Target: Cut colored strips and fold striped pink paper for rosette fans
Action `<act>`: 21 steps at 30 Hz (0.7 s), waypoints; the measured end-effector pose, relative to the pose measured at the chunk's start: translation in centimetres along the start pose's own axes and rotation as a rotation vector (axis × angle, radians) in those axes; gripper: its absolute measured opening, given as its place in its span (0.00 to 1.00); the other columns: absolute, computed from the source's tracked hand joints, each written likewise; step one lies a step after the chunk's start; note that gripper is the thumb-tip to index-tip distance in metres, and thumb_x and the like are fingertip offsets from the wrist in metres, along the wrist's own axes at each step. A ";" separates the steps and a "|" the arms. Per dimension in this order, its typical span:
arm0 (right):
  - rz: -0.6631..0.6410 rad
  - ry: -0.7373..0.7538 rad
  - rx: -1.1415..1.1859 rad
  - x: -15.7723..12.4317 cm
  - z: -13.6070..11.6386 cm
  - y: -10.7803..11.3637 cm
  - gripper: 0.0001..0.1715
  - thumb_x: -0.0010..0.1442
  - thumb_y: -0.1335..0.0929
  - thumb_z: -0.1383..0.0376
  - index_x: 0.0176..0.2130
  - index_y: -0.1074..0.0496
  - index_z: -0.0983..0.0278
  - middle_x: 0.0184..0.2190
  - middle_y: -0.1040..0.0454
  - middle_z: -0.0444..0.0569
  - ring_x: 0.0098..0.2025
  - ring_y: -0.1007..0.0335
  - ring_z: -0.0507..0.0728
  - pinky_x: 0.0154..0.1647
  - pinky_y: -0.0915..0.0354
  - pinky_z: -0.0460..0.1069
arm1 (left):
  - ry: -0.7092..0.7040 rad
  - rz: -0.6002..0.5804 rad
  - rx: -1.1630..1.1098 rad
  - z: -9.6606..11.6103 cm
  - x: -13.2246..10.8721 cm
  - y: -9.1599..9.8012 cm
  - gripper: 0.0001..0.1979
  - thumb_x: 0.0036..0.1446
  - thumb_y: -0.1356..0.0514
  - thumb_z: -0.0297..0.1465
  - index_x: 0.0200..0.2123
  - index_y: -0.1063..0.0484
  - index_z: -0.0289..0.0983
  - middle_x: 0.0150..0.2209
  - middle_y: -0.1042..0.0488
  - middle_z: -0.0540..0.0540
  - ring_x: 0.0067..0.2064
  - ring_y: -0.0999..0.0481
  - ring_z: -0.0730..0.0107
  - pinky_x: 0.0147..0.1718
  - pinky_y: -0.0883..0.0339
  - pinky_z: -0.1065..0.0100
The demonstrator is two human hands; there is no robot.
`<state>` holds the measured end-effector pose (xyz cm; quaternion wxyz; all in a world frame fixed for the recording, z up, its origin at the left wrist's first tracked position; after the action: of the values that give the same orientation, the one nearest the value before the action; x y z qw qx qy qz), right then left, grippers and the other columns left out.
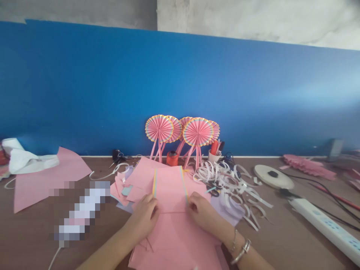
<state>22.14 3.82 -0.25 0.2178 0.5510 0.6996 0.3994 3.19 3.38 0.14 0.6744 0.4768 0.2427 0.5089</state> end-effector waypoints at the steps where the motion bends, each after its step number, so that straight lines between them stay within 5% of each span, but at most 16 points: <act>1: 0.001 0.001 -0.007 0.0 0.0 0.0 0.09 0.48 0.40 0.76 0.22 0.42 0.63 0.27 0.38 0.44 0.29 0.41 0.51 0.32 0.44 0.46 | 0.003 -0.002 0.017 0.0 0.0 0.0 0.09 0.54 0.51 0.23 0.25 0.37 0.37 0.32 0.34 0.46 0.37 0.33 0.64 0.35 0.38 0.65; 12: -0.015 -0.008 -0.151 -0.1 -0.5 0.0 0.08 0.51 0.39 0.76 0.26 0.39 0.64 0.29 0.36 0.46 0.32 0.41 0.53 0.34 0.44 0.47 | -0.007 -0.034 0.147 0.9 -0.1 0.1 0.09 0.55 0.52 0.21 0.32 0.34 0.36 0.36 0.33 0.45 0.39 0.34 0.63 0.38 0.39 0.63; 17: -0.065 0.085 -0.325 -0.5 -2.6 0.3 0.14 0.55 0.39 0.75 0.40 0.32 0.63 0.39 0.34 0.50 0.41 0.42 0.57 0.40 0.47 0.50 | -0.284 0.034 0.252 2.9 -0.6 0.2 0.18 0.57 0.50 0.19 0.46 0.32 0.43 0.45 0.34 0.45 0.48 0.37 0.61 0.43 0.43 0.62; 21: -0.179 0.265 -0.475 -1.0 -4.3 -1.0 0.14 0.59 0.39 0.72 0.42 0.30 0.60 0.39 0.34 0.50 0.40 0.43 0.57 0.39 0.51 0.51 | -0.460 0.036 0.350 4.0 -0.9 -0.5 0.14 0.60 0.47 0.24 0.47 0.32 0.44 0.46 0.34 0.44 0.48 0.38 0.60 0.45 0.44 0.62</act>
<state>18.61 1.46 1.36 0.2820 0.3636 0.6547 0.5997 6.32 0.97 1.24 0.6102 0.6928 0.1591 0.3499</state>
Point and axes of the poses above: each hand's wrist, its own x-axis towards the middle knuckle, its own y-axis out of the back of the hand, z = x × y, the point moved 7 cm from there along x, towards the middle knuckle
